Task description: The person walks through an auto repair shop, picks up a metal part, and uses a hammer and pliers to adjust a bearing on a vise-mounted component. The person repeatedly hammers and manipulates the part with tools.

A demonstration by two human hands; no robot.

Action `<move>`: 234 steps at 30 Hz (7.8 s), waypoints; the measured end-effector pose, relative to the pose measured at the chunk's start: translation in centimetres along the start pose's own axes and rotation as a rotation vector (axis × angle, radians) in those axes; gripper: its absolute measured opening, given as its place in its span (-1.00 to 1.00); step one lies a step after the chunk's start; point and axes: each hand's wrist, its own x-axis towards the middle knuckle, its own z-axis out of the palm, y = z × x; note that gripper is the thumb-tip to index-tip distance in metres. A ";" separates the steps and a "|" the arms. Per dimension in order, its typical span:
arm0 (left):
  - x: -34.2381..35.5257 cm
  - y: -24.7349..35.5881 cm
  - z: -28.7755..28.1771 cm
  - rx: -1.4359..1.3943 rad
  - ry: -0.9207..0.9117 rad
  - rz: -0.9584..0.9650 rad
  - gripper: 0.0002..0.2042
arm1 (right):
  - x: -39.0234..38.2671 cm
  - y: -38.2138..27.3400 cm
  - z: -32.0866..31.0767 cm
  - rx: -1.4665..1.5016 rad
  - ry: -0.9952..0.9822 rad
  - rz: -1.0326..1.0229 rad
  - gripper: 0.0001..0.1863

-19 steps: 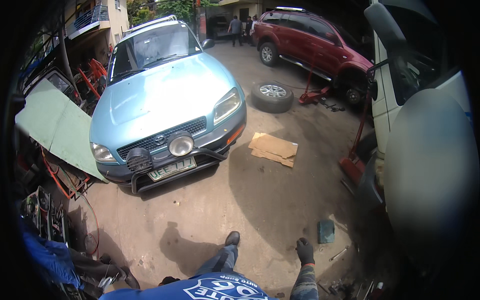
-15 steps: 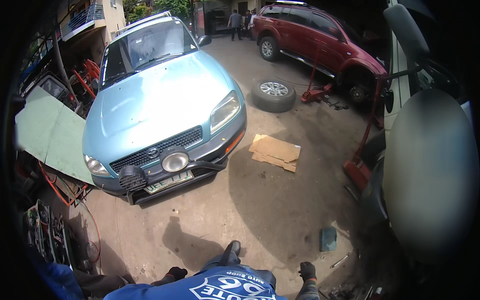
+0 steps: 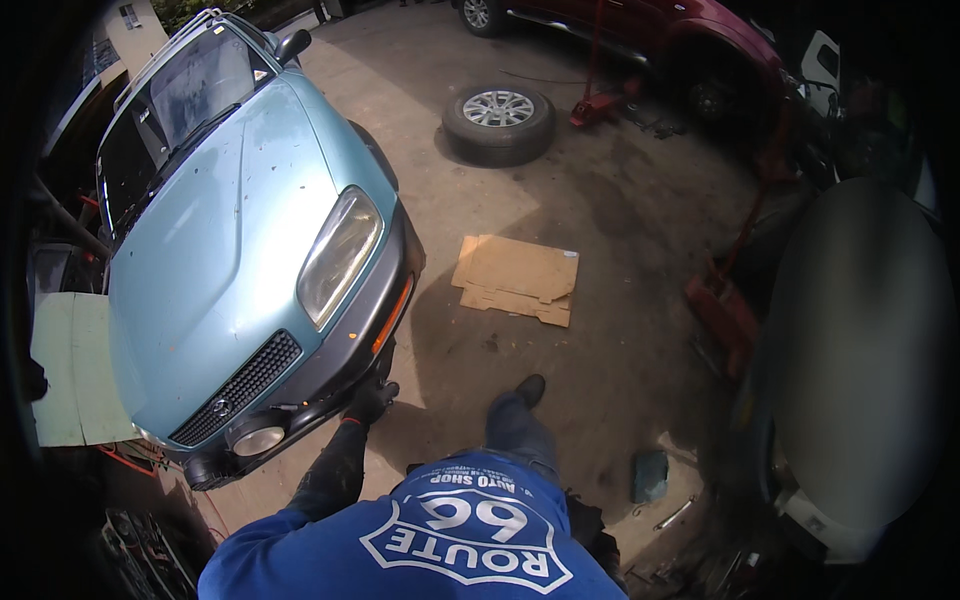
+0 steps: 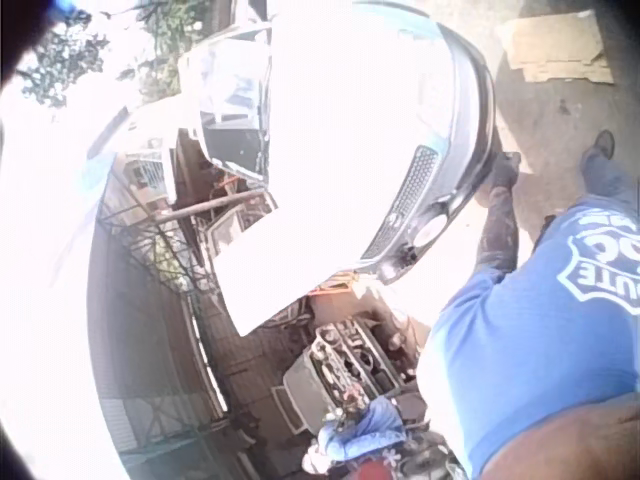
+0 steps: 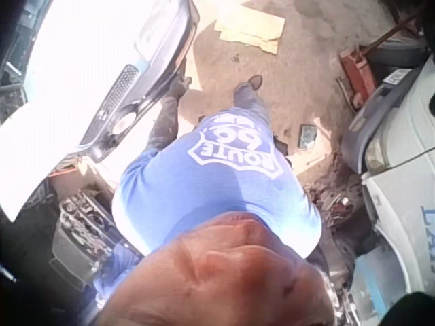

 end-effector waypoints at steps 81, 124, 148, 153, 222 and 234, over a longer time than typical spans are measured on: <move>144.7 167.2 93.4 -0.029 -0.831 -0.291 -0.73 | 65.1 -217.9 -32.2 0.689 0.601 -0.517 -0.75; 105.5 223.5 155.1 0.386 -1.025 0.342 -0.70 | 72.9 -231.9 -97.0 1.110 -0.189 -0.675 -0.85; 105.9 267.2 200.1 0.401 -1.069 1.127 -0.56 | 90.0 -263.9 -141.2 0.067 0.281 -1.025 -0.66; 89.1 289.3 213.8 0.221 -1.422 1.215 -0.42 | 90.0 -274.3 -149.1 0.683 0.204 -1.010 -0.66; 55.0 454.4 359.6 0.160 -1.525 2.176 -0.67 | 140.1 -388.3 -322.0 0.299 0.564 -1.588 -0.63; 38.0 465.7 389.0 0.463 -1.927 1.233 -0.67 | 150.5 -390.8 -352.4 0.918 0.354 -1.080 -0.68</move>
